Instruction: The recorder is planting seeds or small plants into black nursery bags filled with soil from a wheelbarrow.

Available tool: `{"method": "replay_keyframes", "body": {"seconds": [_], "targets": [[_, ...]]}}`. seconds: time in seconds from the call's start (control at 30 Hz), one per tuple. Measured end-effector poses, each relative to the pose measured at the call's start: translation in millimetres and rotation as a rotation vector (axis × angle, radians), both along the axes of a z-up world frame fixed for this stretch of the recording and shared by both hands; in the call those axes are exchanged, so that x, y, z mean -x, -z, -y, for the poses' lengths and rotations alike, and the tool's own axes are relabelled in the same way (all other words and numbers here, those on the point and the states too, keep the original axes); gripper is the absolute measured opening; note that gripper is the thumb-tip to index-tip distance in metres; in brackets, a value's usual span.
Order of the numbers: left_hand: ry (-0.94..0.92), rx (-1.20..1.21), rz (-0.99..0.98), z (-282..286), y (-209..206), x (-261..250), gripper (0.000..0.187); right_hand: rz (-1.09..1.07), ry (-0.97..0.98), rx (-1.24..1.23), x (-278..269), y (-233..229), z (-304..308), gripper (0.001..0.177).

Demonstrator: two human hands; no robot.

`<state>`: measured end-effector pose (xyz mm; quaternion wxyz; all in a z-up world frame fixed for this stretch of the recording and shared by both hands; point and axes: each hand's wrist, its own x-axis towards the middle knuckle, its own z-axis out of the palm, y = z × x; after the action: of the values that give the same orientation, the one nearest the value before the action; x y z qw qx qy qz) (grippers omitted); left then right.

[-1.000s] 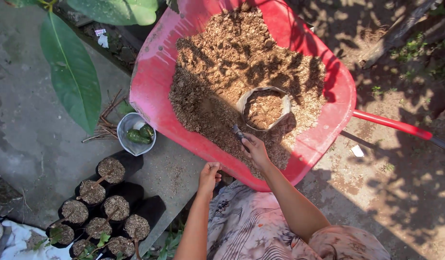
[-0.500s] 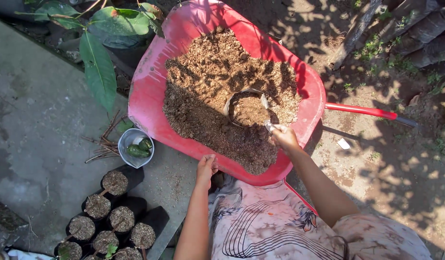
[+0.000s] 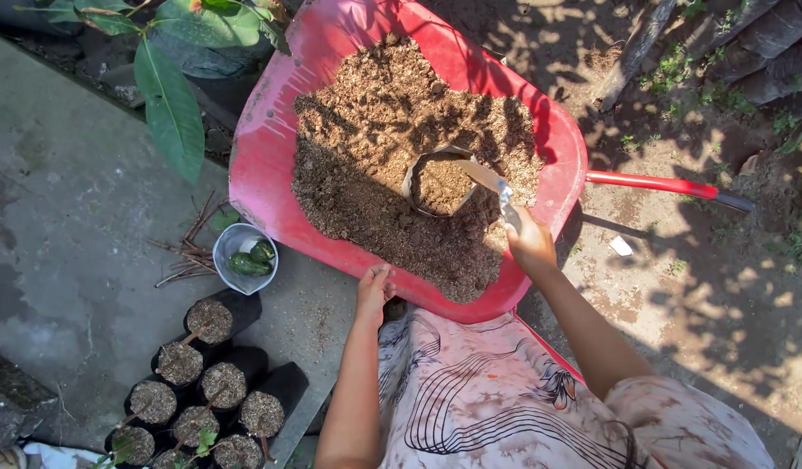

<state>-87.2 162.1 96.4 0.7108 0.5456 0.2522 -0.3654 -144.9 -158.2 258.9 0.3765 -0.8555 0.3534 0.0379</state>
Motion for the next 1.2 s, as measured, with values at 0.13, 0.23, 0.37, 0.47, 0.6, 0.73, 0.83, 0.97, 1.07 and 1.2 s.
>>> {"method": "replay_keyframes", "body": {"seconds": [0.13,0.23,0.37,0.47,0.6,0.73,0.83,0.97,1.07,1.2], "targets": [[-0.021,0.005,-0.010,-11,-1,4,0.011,0.116,-0.060,0.075,59,41,8,0.041],[-0.031,-0.022,-0.033,-23,3,12,0.011,-0.047,-0.102,0.079,87,79,-3,0.041],[-0.038,-0.078,-0.073,-36,2,20,0.011,-0.132,0.006,-0.088,93,110,-37,0.035],[-0.052,-0.107,-0.091,-49,1,27,0.012,0.046,0.130,-0.136,106,105,-79,0.037],[-0.087,-0.132,-0.110,-73,1,37,0.014,0.156,0.036,-0.019,135,139,-113,0.040],[-0.124,-0.142,-0.129,-92,10,48,0.014,-0.123,0.029,-0.143,127,191,-123,0.040],[-0.160,-0.162,-0.169,-102,17,57,0.015,-0.054,-0.022,-0.170,112,244,-128,0.038],[-0.188,-0.154,-0.181,-105,17,67,0.016,-0.160,-0.009,-0.364,50,299,-140,0.027],[-0.183,-0.153,-0.177,-103,16,71,0.017,-0.219,0.171,-0.637,-11,322,-151,0.029],[-0.182,-0.158,-0.196,-99,14,74,0.019,-0.182,0.315,-0.954,-41,352,-150,0.037]]}}
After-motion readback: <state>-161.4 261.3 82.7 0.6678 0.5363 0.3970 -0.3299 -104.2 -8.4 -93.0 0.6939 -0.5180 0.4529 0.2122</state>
